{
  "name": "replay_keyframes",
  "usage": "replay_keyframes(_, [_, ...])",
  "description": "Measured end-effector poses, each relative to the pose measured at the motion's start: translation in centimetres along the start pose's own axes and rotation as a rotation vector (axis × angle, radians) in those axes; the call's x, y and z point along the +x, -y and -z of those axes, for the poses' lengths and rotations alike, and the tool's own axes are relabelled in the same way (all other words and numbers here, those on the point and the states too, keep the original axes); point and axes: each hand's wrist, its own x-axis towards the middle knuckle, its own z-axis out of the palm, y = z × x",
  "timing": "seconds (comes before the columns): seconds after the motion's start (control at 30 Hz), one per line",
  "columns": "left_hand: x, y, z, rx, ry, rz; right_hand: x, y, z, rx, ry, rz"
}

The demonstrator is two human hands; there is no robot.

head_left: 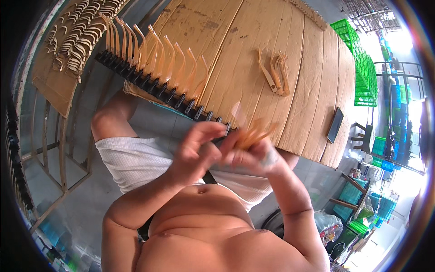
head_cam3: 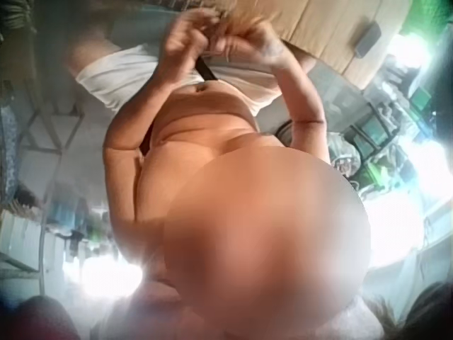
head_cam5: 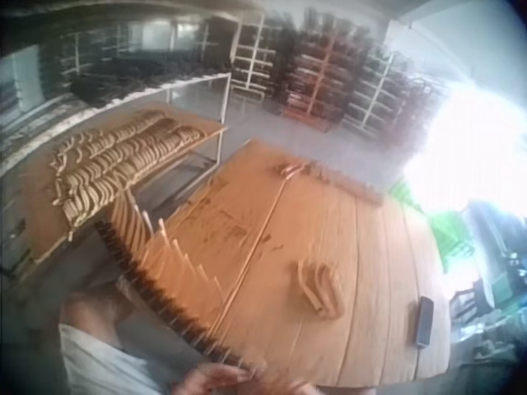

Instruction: The person inserts clear plastic hanger hooks into slots on a black plastic bar. They repeatedly pick up hooks from a pile on the table and place them into the bar, then move the completed bar to a rack.

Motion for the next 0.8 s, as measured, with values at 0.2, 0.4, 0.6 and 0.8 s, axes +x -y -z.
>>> replay_keyframes(0.2, [1.7,4.7,2.0,-0.188,-0.441,0.445,6.4,-4.8,4.9,-0.409,-0.498,0.254])
replay_keyframes(0.4, [3.4,7.2,1.9,-0.204,-0.459,0.417,7.6,-5.7,5.3,-0.439,-0.605,0.038])
replay_keyframes(0.6, [2.9,7.4,2.4,-0.290,-0.504,0.398,8.6,-5.3,3.9,-0.482,-0.495,-0.030])
replay_keyframes(0.8, [3.1,7.8,2.6,-0.303,-0.505,0.315,9.7,-5.5,2.0,-0.412,-0.375,-0.100])
